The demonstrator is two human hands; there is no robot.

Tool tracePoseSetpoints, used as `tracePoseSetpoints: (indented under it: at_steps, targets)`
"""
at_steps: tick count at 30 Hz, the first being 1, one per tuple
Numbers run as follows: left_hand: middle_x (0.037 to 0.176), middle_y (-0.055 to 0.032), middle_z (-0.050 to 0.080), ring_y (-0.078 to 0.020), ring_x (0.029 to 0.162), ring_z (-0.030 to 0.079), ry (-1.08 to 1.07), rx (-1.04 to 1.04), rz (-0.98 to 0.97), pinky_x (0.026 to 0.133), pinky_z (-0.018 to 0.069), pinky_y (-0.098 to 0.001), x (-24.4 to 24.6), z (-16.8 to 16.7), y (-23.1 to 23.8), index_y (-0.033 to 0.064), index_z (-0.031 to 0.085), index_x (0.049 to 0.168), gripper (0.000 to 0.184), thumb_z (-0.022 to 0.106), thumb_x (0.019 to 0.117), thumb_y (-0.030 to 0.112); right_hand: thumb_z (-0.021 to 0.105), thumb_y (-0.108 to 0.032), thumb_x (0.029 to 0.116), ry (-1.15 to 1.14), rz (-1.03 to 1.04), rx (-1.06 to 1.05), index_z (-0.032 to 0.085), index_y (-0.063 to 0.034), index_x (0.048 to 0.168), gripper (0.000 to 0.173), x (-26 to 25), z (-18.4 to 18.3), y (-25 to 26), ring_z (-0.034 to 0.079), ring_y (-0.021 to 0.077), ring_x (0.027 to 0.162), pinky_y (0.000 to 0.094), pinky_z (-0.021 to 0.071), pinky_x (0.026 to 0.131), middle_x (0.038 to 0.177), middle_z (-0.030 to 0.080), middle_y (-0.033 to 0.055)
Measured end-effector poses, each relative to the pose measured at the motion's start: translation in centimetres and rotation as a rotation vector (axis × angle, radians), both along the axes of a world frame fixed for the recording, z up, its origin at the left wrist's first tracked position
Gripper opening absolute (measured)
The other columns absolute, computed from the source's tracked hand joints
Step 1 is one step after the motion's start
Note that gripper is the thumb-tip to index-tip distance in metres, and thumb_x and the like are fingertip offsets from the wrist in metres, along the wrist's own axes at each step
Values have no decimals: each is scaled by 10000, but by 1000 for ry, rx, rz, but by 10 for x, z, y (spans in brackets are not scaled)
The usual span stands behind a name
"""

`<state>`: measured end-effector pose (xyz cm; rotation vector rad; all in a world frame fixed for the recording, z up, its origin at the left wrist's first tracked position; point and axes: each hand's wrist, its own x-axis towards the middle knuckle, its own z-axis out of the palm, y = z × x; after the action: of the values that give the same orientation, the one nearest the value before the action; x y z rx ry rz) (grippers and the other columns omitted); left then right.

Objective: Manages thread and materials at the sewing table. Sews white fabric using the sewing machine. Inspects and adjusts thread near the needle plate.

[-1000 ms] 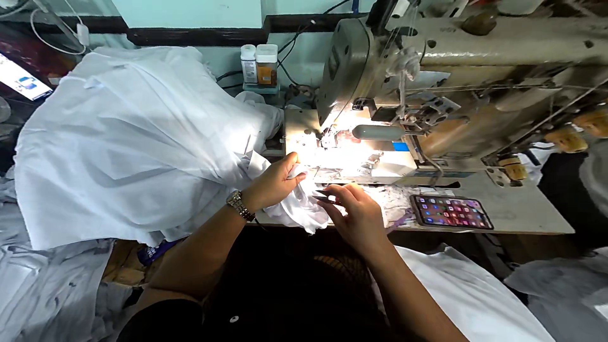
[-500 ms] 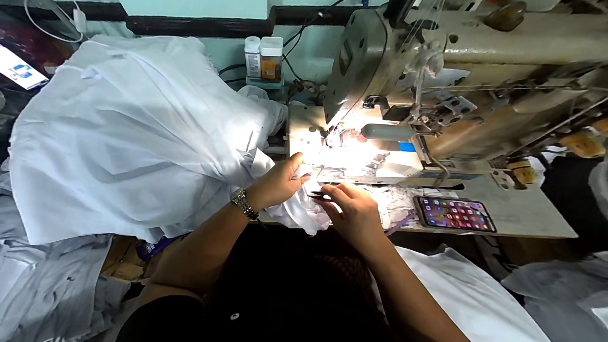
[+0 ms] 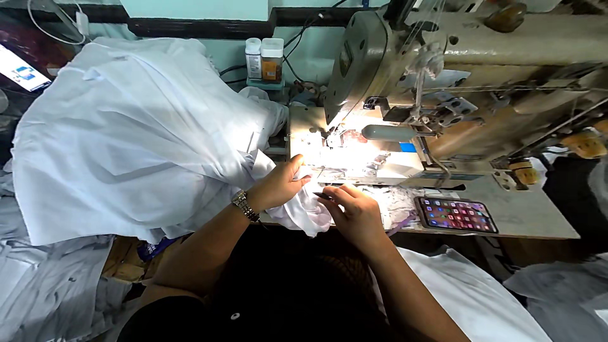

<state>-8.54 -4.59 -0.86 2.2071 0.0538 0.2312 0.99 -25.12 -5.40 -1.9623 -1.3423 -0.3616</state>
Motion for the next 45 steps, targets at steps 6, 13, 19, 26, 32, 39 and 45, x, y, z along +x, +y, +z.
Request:
tracePoseSetpoints:
  at_steps: [6,13,19,26,32,39,45]
  targets:
    - [778,-58,591,-122,652,573,-16,-44,-13,594,496,-288,-3,-3,2,46,558,1051,119,625,1020,141,625,-346,1006,4,-16,-33,774,-126,1017,266,2,-3,-5,652,199,685,373,533,588,781,674,58]
    - [782,-57,592,-114,672,580,-29,-40,-25,616,501,-276,-4,-3,1,39,557,1039,123,625,1020,140,628,-344,1001,-29,9,-43,778,-133,1019,260,1,-2,-2,655,213,684,383,532,596,776,674,61]
    - [764,-52,579,-110,651,566,-29,-42,-19,603,490,-267,-5,-2,0,44,550,1028,125,627,1021,143,627,-343,1007,-8,47,-38,774,-131,1019,259,0,-3,-2,647,187,683,354,530,596,780,672,53]
    - [777,-49,584,-106,665,571,-24,-60,-41,615,494,-262,-6,-3,1,44,552,1031,130,627,1022,150,630,-349,1004,17,38,-25,777,-128,1019,266,2,-3,-3,644,182,685,351,529,596,782,674,50]
    - [781,-48,586,-105,670,573,-22,-63,-43,618,496,-261,-6,-4,2,48,552,1029,127,626,1024,151,633,-342,1002,9,52,-30,777,-137,1018,250,3,-4,-3,643,182,687,353,529,599,774,663,49]
    - [795,-56,599,-105,691,586,-30,-70,-51,642,507,-267,-6,-3,1,34,559,1039,118,621,1021,133,630,-342,1003,38,88,-30,775,-134,1010,253,4,-2,-2,657,171,698,349,542,611,799,686,46]
    - [805,-61,609,-106,699,595,-22,-78,-50,651,514,-269,-8,-3,-1,31,564,1057,122,623,1020,132,643,-339,1005,164,189,12,779,-125,1050,257,4,-3,0,633,94,719,256,533,635,827,688,30]
